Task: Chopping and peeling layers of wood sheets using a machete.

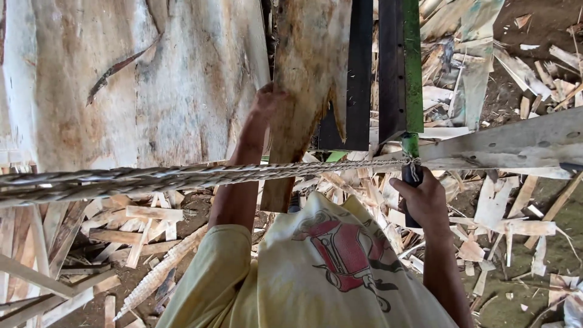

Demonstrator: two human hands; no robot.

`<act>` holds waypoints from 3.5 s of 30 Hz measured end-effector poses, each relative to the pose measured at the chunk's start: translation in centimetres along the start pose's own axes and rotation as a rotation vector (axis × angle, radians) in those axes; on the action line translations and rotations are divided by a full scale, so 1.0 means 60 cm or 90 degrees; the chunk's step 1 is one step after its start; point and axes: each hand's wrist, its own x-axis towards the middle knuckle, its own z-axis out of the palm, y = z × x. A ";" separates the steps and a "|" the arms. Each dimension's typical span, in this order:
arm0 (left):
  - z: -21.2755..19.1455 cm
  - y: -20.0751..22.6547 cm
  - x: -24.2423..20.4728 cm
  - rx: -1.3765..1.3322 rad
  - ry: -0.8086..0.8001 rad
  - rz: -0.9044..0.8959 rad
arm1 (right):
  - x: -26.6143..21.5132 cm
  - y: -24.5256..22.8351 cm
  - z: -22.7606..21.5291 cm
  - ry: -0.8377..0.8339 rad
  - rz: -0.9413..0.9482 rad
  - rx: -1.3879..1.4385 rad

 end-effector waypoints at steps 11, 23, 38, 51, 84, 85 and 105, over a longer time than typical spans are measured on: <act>0.207 0.220 -0.108 0.060 0.409 0.180 | 0.005 0.017 -0.002 0.014 -0.022 -0.001; 0.077 0.048 -0.151 -0.424 0.405 -0.040 | -0.002 -0.001 -0.011 0.023 -0.025 -0.010; 0.348 0.419 -0.419 -0.231 0.313 0.304 | -0.005 -0.012 -0.008 0.013 0.023 -0.011; 0.381 0.392 -0.495 0.063 0.262 0.302 | -0.011 -0.022 -0.006 0.053 -0.022 -0.046; -0.124 0.372 -0.438 1.181 0.475 0.071 | -0.009 -0.001 0.002 0.072 0.032 -0.038; -0.153 0.368 -0.436 1.183 0.475 0.072 | -0.010 -0.001 0.001 0.072 0.032 -0.036; -0.343 0.286 -0.457 0.895 0.827 -0.249 | -0.007 0.014 0.002 0.128 -0.024 -0.161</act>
